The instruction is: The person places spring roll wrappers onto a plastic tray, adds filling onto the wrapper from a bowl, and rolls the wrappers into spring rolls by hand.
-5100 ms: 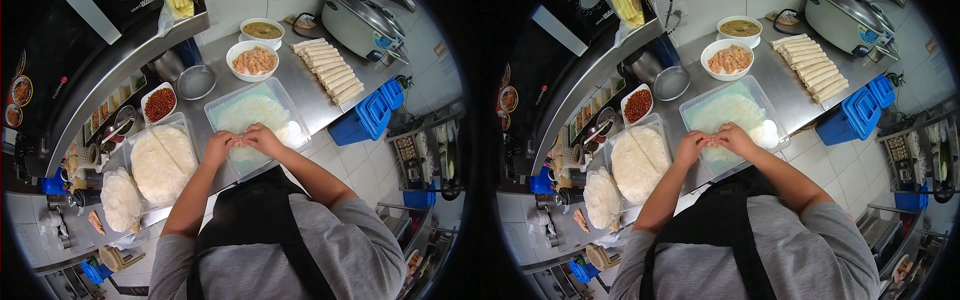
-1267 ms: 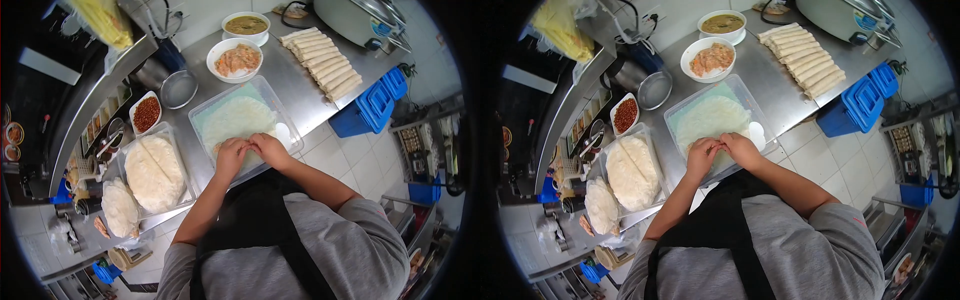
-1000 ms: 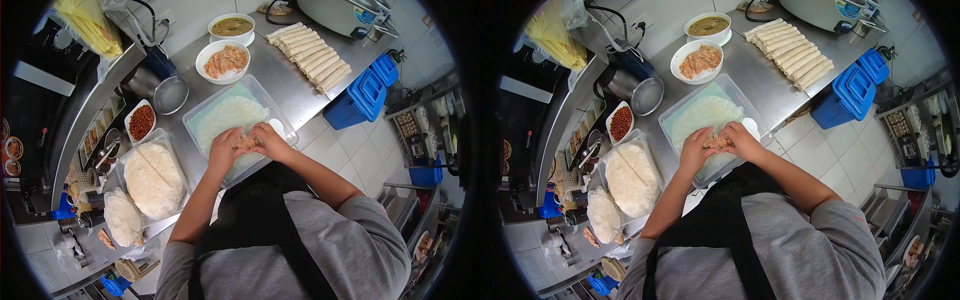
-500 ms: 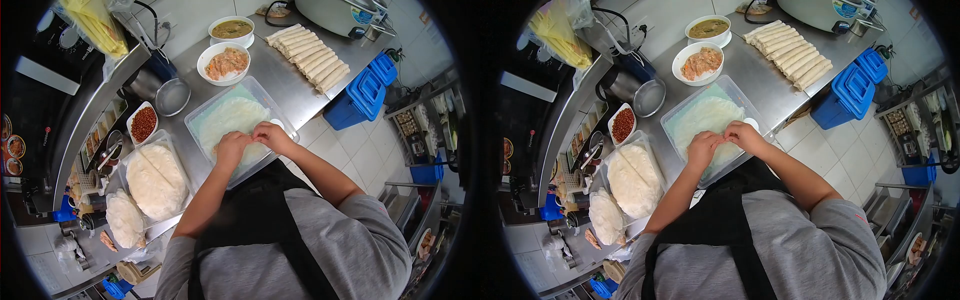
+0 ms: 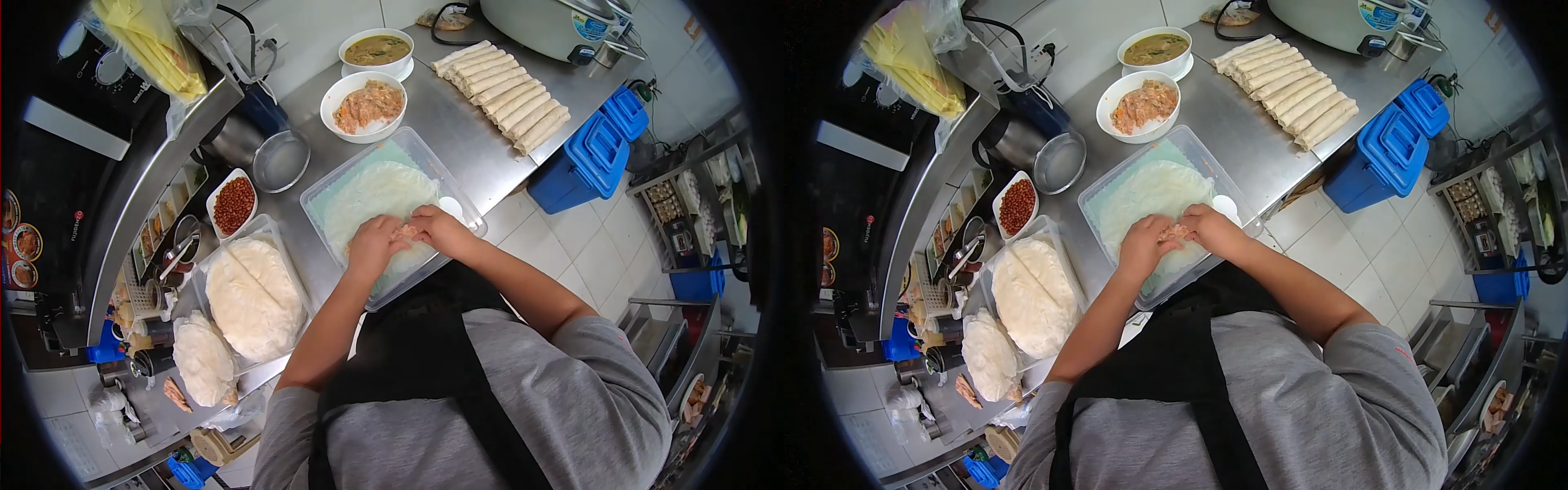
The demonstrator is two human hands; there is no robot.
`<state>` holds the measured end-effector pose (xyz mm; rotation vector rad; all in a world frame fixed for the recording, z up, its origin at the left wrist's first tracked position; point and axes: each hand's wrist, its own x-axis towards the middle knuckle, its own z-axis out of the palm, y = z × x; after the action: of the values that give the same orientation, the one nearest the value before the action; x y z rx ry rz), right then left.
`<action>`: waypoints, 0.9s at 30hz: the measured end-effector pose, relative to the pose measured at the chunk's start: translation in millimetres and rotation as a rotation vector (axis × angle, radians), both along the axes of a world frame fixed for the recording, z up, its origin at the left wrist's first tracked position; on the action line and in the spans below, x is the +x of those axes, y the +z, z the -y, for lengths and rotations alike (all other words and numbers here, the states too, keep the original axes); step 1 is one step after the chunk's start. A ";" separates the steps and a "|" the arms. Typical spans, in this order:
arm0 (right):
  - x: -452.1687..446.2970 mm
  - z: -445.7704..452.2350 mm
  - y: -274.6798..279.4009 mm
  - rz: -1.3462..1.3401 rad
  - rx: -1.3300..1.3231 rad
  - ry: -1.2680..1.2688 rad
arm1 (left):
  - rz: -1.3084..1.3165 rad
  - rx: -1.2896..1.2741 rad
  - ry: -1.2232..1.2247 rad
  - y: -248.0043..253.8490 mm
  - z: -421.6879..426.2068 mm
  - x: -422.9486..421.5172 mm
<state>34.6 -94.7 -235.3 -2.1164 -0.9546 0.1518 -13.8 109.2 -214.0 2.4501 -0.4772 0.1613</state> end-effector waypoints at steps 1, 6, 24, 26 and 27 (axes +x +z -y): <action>-4.4 -2.2 4.1 -0.002 0.001 -0.001 | 0.095 -0.006 0.062 3.1 -0.2 -4.6; -15.5 -16.8 6.4 0.073 0.036 -0.111 | -0.024 0.038 0.060 -4.9 -13.5 -6.3; -20.2 -43.7 21.1 0.187 -0.225 -0.092 | -0.043 0.055 0.088 6.7 -32.7 -14.5; -24.7 -52.0 25.0 0.208 -0.214 -0.128 | 0.034 0.024 0.082 3.7 -38.3 -16.5; -27.7 -54.8 26.3 0.231 -0.203 -0.160 | 0.030 0.022 0.081 1.4 -38.0 -17.2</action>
<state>6.9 -39.9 -209.1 -2.4270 -0.9287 -0.0819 -31.0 147.1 -212.5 2.4931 -0.3950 0.2279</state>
